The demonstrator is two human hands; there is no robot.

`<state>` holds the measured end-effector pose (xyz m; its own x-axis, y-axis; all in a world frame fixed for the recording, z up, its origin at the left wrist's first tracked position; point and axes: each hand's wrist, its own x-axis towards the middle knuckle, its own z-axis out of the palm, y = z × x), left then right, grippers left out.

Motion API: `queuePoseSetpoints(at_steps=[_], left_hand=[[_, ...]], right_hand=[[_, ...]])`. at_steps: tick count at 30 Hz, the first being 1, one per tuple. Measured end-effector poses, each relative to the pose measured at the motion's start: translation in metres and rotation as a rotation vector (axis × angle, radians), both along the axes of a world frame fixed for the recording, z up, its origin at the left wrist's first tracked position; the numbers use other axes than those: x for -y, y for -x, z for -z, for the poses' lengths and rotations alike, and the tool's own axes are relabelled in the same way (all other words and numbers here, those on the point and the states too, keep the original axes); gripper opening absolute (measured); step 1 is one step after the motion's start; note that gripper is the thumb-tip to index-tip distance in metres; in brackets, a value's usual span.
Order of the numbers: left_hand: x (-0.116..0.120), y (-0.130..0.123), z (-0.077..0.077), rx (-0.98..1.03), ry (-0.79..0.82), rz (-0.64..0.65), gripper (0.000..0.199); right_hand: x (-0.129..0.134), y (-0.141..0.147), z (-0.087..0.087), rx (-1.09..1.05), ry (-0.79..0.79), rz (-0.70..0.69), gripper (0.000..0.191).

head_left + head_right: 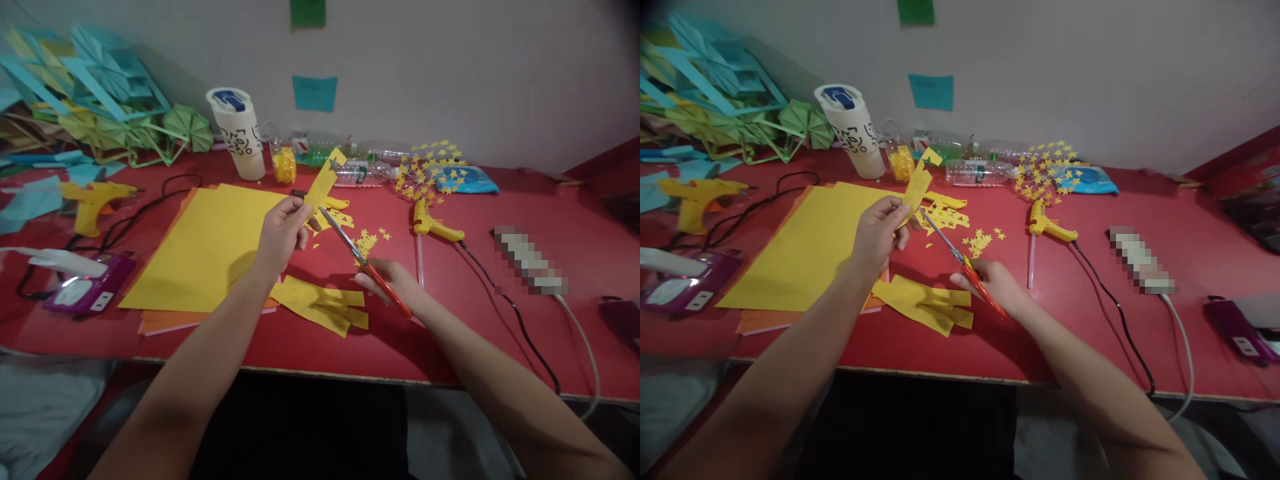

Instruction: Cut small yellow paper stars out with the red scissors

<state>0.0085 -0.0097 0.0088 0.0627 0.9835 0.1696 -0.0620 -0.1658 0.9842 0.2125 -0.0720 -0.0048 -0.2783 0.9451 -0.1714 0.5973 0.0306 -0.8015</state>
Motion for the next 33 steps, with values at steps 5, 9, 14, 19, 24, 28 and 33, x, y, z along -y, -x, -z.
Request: queuePoseSetpoints(at_steps=[5,9,14,19,24,28,33], left_hand=[[0.0016,-0.0007,-0.0003,0.038,-0.001,0.010,0.010],[0.0011,0.0001,-0.0022,0.083,0.012,-0.040,0.012],[0.0010,-0.0002,-0.0017,0.085,0.075,0.005,0.015],[0.0034,-0.0035,0.0003,0.061,0.109,0.095,0.013],[0.0052,-0.0052,-0.0019,0.083,0.140,0.102,0.011],[0.0051,-0.0045,-0.0023,0.091,0.140,0.115,0.011],[0.0041,-0.0025,-0.0010,0.110,0.131,0.136,0.012]], right_hand=[[0.0011,0.0004,0.0003,-0.027,0.003,0.030,0.049],[0.0012,-0.0003,-0.0002,-0.039,0.005,0.024,0.048],[0.0017,0.0003,-0.0003,-0.064,0.019,0.010,0.046],[0.0028,0.0014,0.0000,-0.087,0.005,0.025,0.044],[0.0036,0.0017,-0.0011,-0.101,0.037,0.017,0.043],[0.0044,0.0021,-0.0026,-0.112,0.049,0.005,0.042],[0.0056,0.0030,-0.0031,-0.103,0.045,-0.011,0.042]])
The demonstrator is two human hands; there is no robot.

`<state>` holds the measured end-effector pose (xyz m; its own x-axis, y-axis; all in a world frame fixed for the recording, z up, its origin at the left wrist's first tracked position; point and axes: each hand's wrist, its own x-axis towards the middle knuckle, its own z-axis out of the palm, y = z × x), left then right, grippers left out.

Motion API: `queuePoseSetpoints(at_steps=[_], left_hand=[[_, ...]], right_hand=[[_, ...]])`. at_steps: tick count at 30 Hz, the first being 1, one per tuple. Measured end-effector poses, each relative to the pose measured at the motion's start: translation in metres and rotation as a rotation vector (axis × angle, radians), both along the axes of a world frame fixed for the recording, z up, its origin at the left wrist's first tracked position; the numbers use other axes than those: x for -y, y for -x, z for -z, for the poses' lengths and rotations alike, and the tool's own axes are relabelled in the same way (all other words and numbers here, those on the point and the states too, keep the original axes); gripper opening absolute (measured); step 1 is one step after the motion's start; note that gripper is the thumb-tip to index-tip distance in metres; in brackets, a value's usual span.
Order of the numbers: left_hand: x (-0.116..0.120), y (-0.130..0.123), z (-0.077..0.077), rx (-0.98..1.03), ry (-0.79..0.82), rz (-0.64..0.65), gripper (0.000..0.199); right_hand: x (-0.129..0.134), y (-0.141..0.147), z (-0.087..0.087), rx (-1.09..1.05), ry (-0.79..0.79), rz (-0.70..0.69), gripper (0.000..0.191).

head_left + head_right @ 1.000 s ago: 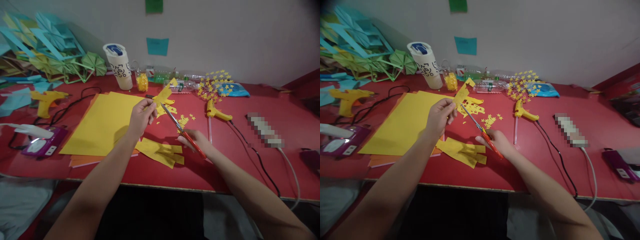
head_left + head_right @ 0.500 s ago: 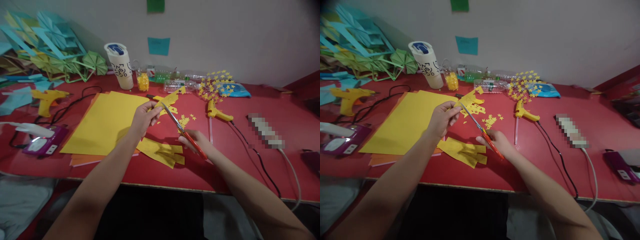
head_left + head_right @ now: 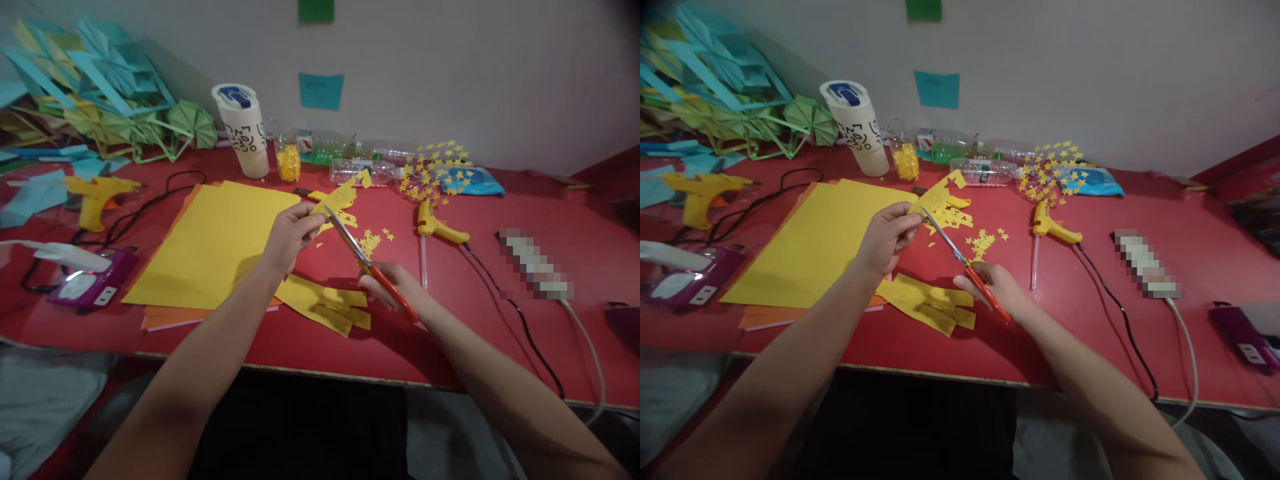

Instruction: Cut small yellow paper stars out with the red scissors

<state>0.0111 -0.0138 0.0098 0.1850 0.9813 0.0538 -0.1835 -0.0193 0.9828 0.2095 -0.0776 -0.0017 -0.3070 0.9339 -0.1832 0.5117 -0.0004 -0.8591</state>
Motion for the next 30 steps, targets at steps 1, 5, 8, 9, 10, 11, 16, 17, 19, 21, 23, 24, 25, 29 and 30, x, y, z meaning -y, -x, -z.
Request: queuePoseSetpoints(at_steps=[1,5,8,9,10,11,16,17,19,21,23,24,25,29,30], left_hand=[[0.0000,0.0003,0.0000,0.000,-0.001,0.006,0.012],[0.0001,0.0005,-0.0005,-0.007,-0.001,0.011,0.012],[0.0001,0.0002,-0.0006,0.002,-0.001,0.010,0.013],[0.0002,0.0000,-0.0006,0.007,0.000,0.011,0.013],[0.0002,-0.0001,-0.0005,0.010,0.002,0.011,0.013],[0.0002,-0.0002,-0.0005,0.013,0.005,0.011,0.012],[-0.0003,0.0002,-0.0005,0.014,0.015,0.010,0.012],[-0.0006,0.0006,-0.0006,0.012,0.016,0.012,0.012],[-0.0012,0.0017,-0.0010,0.004,0.021,0.015,0.011],[-0.0019,0.0031,-0.0014,-0.004,0.025,0.017,0.011],[-0.0025,0.0044,-0.0017,-0.008,0.027,0.020,0.010],[-0.0028,0.0049,-0.0018,-0.008,0.029,0.022,0.010],[-0.0032,0.0054,-0.0018,-0.007,0.030,0.022,0.011],[-0.0044,0.0062,-0.0013,-0.009,0.038,0.018,0.011],[-0.0046,0.0063,-0.0013,-0.012,0.039,0.016,0.012]], right_hand=[[0.0002,0.0001,0.0002,0.000,0.003,-0.003,0.042],[0.0001,0.0000,0.0017,-0.015,0.055,-0.011,0.042],[-0.0003,0.0003,0.0028,-0.047,0.097,0.001,0.044],[-0.0003,0.0006,0.0030,-0.059,0.104,0.006,0.045],[-0.0002,0.0009,0.0030,-0.068,0.108,0.011,0.046],[0.0000,0.0013,0.0029,-0.076,0.113,0.017,0.046],[0.0008,0.0019,0.0029,-0.094,0.129,0.020,0.046],[0.0009,0.0016,0.0029,-0.097,0.127,0.016,0.046],[0.0010,0.0008,0.0028,-0.101,0.122,0.012,0.046],[0.0011,0.0000,0.0025,-0.101,0.124,0.010,0.045],[0.0010,-0.0004,0.0023,-0.097,0.124,0.012,0.045],[0.0010,-0.0005,0.0024,-0.094,0.122,0.011,0.045],[0.0008,-0.0005,0.0025,-0.092,0.121,0.007,0.045],[0.0005,-0.0003,0.0029,-0.081,0.128,0.002,0.046],[0.0006,-0.0003,0.0029,-0.077,0.128,0.003,0.046]])
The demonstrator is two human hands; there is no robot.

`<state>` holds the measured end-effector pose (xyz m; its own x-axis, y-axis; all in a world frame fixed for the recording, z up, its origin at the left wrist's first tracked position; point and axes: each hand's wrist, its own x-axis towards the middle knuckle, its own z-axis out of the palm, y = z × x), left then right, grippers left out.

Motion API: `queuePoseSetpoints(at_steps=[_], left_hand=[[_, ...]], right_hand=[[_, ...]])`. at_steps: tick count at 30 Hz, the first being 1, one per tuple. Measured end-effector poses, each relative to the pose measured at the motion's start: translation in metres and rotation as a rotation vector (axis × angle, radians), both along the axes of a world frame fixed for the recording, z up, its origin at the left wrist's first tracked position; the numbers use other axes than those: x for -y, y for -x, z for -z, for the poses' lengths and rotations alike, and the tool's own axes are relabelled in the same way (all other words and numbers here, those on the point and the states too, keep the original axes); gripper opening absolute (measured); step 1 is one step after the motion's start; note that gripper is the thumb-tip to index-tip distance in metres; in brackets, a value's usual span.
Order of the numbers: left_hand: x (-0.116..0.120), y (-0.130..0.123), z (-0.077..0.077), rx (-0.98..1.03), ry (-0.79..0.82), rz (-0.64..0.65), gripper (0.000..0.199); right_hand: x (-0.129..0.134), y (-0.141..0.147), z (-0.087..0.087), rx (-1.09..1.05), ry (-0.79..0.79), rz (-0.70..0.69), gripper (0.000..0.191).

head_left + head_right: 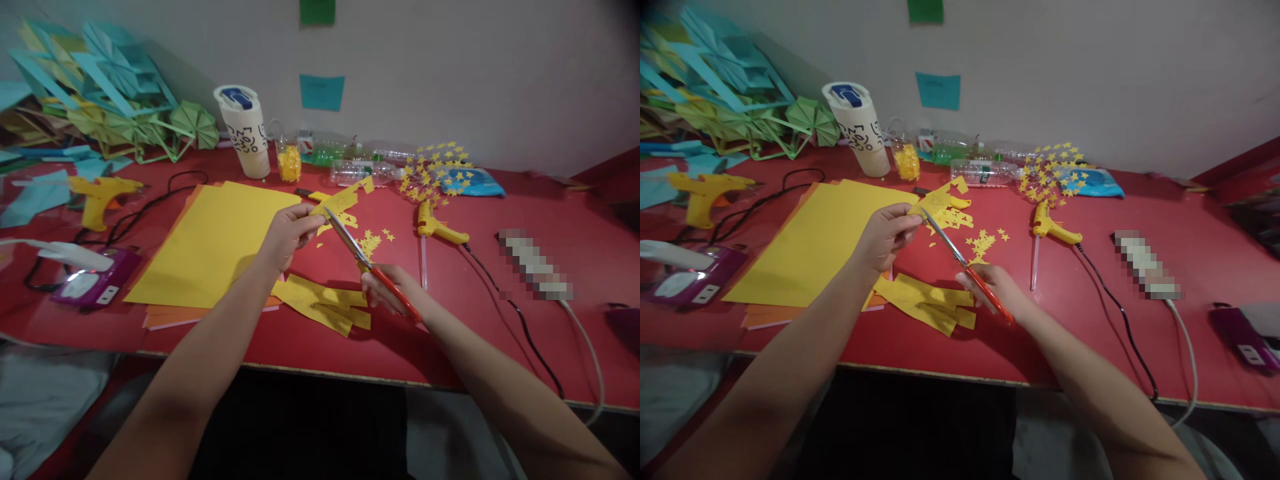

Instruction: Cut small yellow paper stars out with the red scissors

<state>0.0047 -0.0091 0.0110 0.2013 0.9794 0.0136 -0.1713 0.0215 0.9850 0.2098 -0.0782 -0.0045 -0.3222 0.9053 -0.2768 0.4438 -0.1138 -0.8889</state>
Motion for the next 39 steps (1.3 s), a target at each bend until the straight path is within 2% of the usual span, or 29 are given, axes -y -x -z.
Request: queuePoseSetpoints(at_steps=[13,23,33,39], left_hand=[[-0.0002,0.0041,-0.0052,-0.103,0.031,0.014,0.013],[-0.0007,0.0048,-0.0052,-0.084,0.040,0.025,0.016],[0.0019,0.0034,-0.0026,-0.140,-0.107,0.067,0.017],[0.0029,0.0021,-0.0037,-0.130,-0.205,0.079,0.020]], right_hand=[[0.0002,-0.0022,0.0017,0.039,0.001,-0.019,0.042],[0.0007,-0.0014,-0.0016,0.028,0.024,-0.002,0.042],[0.0001,0.0011,-0.0047,0.033,-0.029,0.013,0.047],[-0.0003,0.0001,-0.0031,0.002,-0.007,-0.012,0.045]])
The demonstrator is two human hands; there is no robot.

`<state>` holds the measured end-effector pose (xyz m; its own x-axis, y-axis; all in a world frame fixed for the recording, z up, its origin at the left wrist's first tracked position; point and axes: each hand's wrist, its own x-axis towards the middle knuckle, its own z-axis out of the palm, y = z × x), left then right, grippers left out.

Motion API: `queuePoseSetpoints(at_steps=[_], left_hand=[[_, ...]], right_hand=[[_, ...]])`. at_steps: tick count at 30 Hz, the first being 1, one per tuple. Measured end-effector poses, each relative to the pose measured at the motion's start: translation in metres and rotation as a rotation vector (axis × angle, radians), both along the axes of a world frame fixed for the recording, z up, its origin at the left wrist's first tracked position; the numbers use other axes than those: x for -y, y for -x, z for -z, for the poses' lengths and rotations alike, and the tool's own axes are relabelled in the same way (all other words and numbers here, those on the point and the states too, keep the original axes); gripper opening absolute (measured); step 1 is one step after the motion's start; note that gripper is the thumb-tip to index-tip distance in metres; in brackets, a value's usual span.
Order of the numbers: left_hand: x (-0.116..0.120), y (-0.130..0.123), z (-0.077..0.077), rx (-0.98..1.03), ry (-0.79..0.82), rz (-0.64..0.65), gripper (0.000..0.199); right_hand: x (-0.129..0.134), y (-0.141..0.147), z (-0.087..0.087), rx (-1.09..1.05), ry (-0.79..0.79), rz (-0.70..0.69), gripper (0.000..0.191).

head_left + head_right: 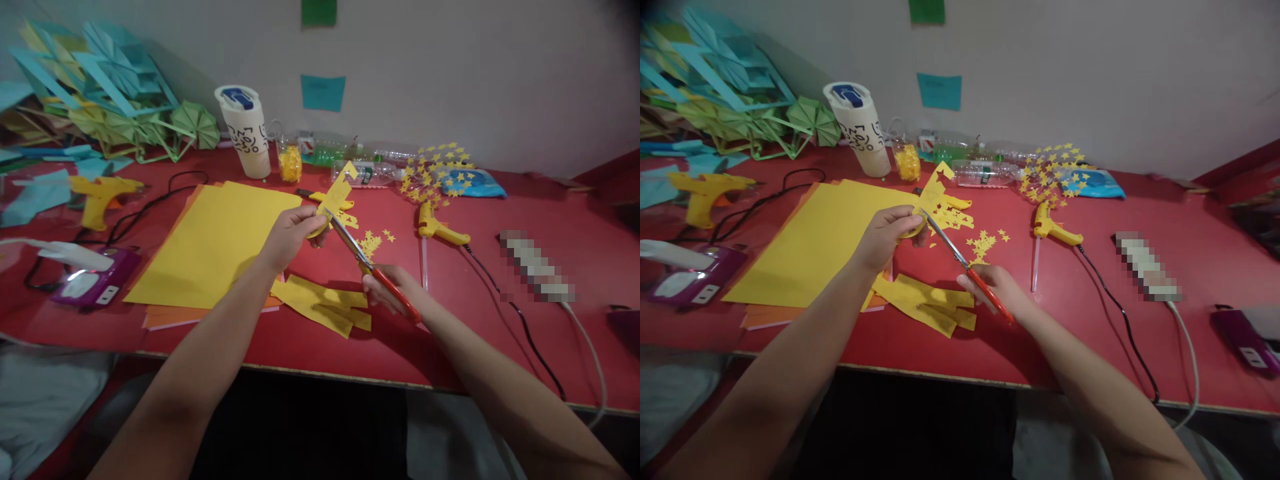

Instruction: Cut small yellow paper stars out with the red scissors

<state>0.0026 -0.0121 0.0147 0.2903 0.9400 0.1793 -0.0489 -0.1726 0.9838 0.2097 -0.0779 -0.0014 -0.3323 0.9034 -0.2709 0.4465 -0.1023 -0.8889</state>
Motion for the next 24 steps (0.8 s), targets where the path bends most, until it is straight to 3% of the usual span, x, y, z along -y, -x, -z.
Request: queuePoseSetpoints(at_steps=[24], left_hand=[[0.005,-0.010,0.003,0.050,0.010,-0.019,0.025]], right_hand=[[0.010,0.013,0.000,-0.147,0.088,0.095,0.047]])
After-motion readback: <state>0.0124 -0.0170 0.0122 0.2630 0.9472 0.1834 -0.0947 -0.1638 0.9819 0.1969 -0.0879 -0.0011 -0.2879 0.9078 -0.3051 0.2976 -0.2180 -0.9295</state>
